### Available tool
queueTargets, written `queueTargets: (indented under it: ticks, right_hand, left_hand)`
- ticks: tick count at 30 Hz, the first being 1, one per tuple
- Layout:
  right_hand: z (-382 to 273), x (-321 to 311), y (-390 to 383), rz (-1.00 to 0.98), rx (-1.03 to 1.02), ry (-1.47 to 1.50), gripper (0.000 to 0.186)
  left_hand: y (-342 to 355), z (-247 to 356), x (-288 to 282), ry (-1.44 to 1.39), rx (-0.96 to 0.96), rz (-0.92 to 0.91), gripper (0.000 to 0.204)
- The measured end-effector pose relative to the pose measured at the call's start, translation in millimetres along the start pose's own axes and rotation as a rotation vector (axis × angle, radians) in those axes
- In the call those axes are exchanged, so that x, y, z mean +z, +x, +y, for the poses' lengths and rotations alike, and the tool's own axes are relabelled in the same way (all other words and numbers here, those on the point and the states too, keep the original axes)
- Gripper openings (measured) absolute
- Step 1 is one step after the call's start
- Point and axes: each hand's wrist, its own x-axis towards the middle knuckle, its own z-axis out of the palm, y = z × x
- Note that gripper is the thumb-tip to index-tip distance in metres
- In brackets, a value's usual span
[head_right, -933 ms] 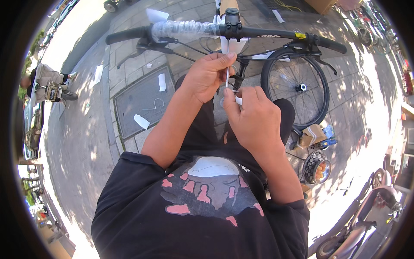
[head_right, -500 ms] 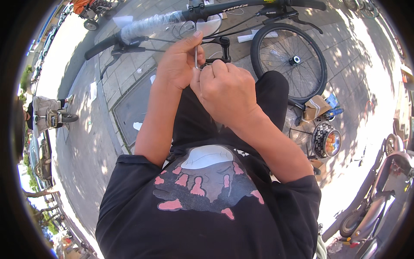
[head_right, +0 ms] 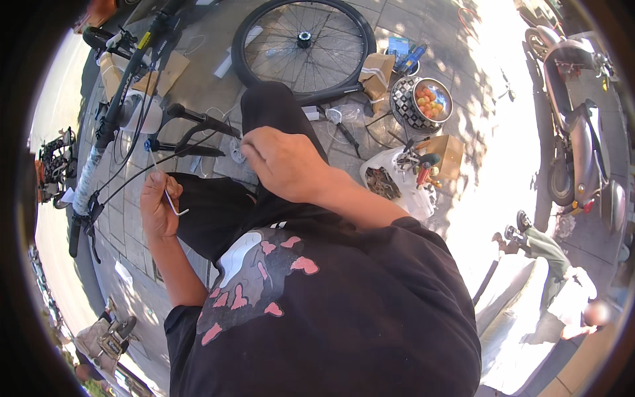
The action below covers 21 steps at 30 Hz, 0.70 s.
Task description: The person sits on the sidewalk and uses an Allen key to adjust components on the bicycle handlebar area. They repeatedly insert the tool into small fasteners, turn it, and reposition their hands while working on the brake or shifter assembly.
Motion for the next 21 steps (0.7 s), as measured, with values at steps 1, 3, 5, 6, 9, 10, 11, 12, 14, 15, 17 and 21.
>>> queueTargets:
  ticks: [1,3,5,6,9,10,11,12,14,15,17,21]
  right_hand:
    - [14,-28,-11,-0.029,0.15,-0.025,0.031]
    - [48,-92,-25,-0.119,0.416,-0.201,0.041]
    - [72,-160,-32,0.043,0.558,-0.326,0.041]
    - [68,-197,-24,0.057,0.679,-0.422,0.044]
    - [153,-297,-33,0.215,0.775,-0.618,0.042]
    - [186,-320,-38,0.187,0.833,-0.622,0.042]
    - [211,-337,-43,0.156,0.891,-0.626,0.043]
    - [232,-347,-47,0.127,0.946,-0.631,0.043]
    - [278,-351,-58,0.019,0.966,-0.695,0.044]
    - [288,-346,-58,-0.042,0.973,-0.723,0.045]
    - [303,-337,-58,-0.011,1.028,-0.673,0.044]
    - [333,-312,-63,0.137,1.124,-0.36,0.05]
  left_hand:
    - [-7,-13,-10,-0.007,-0.02,0.026,0.03]
    - [-12,-29,-36,-0.014,-0.055,0.065,0.026]
    - [-22,-36,-55,0.003,-0.089,0.121,0.027]
    - [-28,-39,-61,0.016,-0.107,0.15,0.027]
    - [-34,-46,-70,0.084,-0.084,0.169,0.026]
    - [-35,-47,-71,0.113,-0.076,0.156,0.025]
    - [-36,-45,-68,0.138,-0.087,0.15,0.025]
    - [-37,-45,-66,0.159,-0.093,0.151,0.026]
    - [-36,-46,-62,0.198,-0.1,0.162,0.027]
    - [-37,-47,-62,0.209,-0.095,0.176,0.026]
    - [-38,-50,-65,0.232,-0.085,0.2,0.024]
    - [-36,-42,-51,0.239,-0.111,0.257,0.03]
